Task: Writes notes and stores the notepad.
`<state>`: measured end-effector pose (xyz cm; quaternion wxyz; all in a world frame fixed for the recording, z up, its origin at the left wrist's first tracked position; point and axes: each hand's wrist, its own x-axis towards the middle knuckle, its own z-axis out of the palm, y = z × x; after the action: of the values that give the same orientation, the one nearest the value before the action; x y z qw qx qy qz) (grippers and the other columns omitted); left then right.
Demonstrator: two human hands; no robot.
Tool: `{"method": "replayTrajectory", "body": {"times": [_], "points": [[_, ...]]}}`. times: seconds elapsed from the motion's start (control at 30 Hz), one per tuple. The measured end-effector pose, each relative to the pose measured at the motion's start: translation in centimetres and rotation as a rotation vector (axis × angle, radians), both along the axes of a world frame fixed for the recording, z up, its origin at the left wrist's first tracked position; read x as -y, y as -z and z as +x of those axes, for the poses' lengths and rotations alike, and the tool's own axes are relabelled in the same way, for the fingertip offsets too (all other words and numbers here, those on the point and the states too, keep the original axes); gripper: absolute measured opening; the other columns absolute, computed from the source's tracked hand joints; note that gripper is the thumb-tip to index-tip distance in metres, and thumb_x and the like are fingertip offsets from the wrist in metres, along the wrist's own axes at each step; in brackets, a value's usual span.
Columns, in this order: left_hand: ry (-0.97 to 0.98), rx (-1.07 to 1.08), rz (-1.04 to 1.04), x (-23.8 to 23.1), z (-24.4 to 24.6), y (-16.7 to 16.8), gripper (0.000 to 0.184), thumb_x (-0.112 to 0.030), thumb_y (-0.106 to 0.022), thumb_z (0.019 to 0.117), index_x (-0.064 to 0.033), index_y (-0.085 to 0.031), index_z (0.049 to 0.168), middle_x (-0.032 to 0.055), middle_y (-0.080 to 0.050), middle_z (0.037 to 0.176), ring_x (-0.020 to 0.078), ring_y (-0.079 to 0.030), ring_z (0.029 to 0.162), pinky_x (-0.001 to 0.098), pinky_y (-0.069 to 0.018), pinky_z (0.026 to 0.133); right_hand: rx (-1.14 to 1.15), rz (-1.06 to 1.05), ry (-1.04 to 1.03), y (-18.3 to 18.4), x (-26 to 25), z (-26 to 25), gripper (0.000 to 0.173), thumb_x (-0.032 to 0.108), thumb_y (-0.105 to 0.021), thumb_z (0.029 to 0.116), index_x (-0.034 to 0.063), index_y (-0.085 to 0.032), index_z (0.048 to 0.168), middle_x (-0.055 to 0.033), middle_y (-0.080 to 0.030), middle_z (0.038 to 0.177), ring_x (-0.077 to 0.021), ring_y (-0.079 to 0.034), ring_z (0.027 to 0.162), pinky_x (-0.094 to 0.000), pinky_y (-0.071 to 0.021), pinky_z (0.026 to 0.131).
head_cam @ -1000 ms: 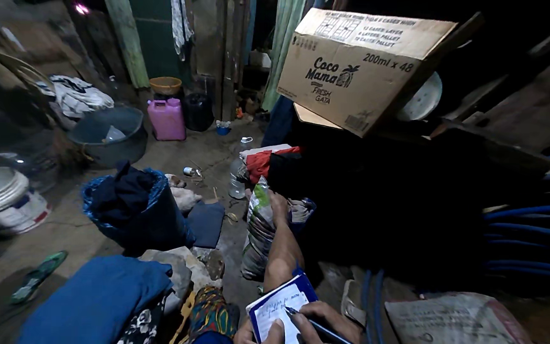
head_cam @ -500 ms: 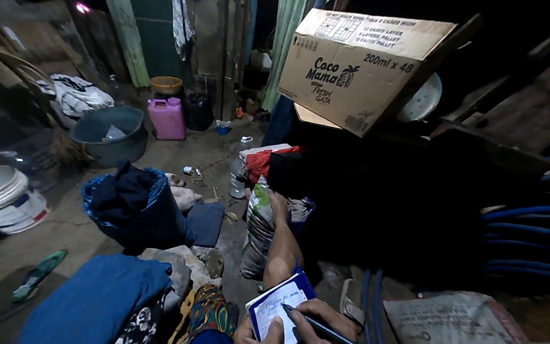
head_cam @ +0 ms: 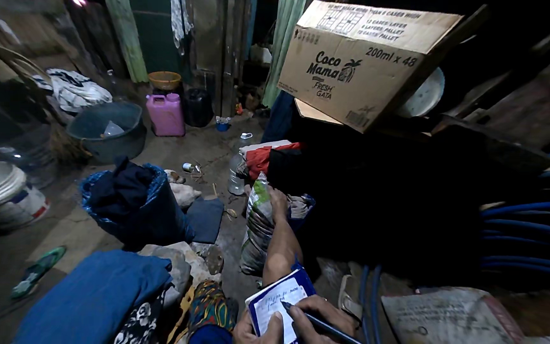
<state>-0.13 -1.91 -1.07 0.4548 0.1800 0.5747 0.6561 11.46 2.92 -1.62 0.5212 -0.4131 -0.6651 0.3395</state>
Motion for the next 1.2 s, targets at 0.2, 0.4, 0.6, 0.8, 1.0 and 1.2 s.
{"method": "replayTrajectory", "body": {"times": [0.2, 0.4, 0.6, 0.8, 1.0, 1.2], "points": [[0.009, -0.048, -0.018, 0.0, -0.1, 0.1, 0.007, 0.004, -0.072, 0.0833, 0.0046, -0.072, 0.090, 0.0103, -0.074, 0.075, 0.0149, -0.073, 0.065, 0.0320, -0.0635, 0.066, 0.009, 0.001, 0.020, -0.2, 0.0, -0.1, 0.001, 0.004, -0.075, 0.0865, 0.0027, -0.075, 0.086, -0.0024, -0.073, 0.080, -0.0064, -0.068, 0.068, -0.0225, -0.0603, 0.064], [0.004, -0.023, -0.017, 0.0, 0.0, 0.1, 0.008, 0.006, -0.071, 0.0833, 0.0052, -0.071, 0.091, 0.0105, -0.074, 0.075, 0.0142, -0.072, 0.065, 0.0309, -0.0633, 0.065, 0.019, 0.004, 0.036, 0.0, 0.0, -0.1, 0.002, 0.005, -0.075, 0.0862, 0.0034, -0.074, 0.085, -0.0019, -0.072, 0.078, -0.0056, -0.067, 0.067, -0.0214, -0.0594, 0.062], [0.003, -0.008, -0.018, -0.1, -0.1, 0.0, 0.008, 0.006, -0.071, 0.0835, 0.0056, -0.071, 0.091, 0.0105, -0.074, 0.075, 0.0141, -0.072, 0.064, 0.0306, -0.0632, 0.064, -0.035, -0.012, 0.024, -0.1, 0.1, 0.0, 0.002, 0.004, -0.075, 0.0861, 0.0032, -0.074, 0.085, -0.0019, -0.072, 0.078, -0.0064, -0.068, 0.066, -0.0225, -0.0598, 0.060], [0.005, 0.011, -0.022, 0.0, -0.2, 0.0, 0.004, 0.006, -0.070, 0.0844, 0.0049, -0.071, 0.089, 0.0098, -0.073, 0.072, 0.0139, -0.072, 0.062, 0.0305, -0.0627, 0.062, -0.160, -0.064, 0.056, -1.2, -0.2, 0.3, 0.008, -0.003, -0.072, 0.0858, 0.0044, -0.073, 0.089, 0.0011, -0.073, 0.079, -0.0040, -0.066, 0.063, -0.0207, -0.0585, 0.058], [0.004, 0.012, -0.003, 0.0, -0.1, 0.1, 0.004, 0.007, -0.069, 0.0849, 0.0052, -0.071, 0.089, 0.0106, -0.073, 0.071, 0.0149, -0.072, 0.061, 0.0313, -0.0630, 0.062, -0.023, -0.006, 0.084, -0.6, -0.2, 0.6, 0.002, 0.003, -0.074, 0.0864, 0.0032, -0.074, 0.088, -0.0017, -0.073, 0.081, -0.0058, -0.068, 0.067, -0.0217, -0.0597, 0.061], [0.011, -0.054, -0.013, 0.0, -0.1, 0.0, 0.006, 0.006, -0.071, 0.0838, 0.0048, -0.071, 0.090, 0.0090, -0.074, 0.073, 0.0138, -0.072, 0.063, 0.0312, -0.0635, 0.064, -0.001, 0.027, 0.075, -0.2, -0.3, 0.8, 0.003, 0.007, -0.075, 0.0877, 0.0039, -0.074, 0.087, -0.0012, -0.073, 0.081, -0.0051, -0.068, 0.071, -0.0212, -0.0604, 0.066]]}}
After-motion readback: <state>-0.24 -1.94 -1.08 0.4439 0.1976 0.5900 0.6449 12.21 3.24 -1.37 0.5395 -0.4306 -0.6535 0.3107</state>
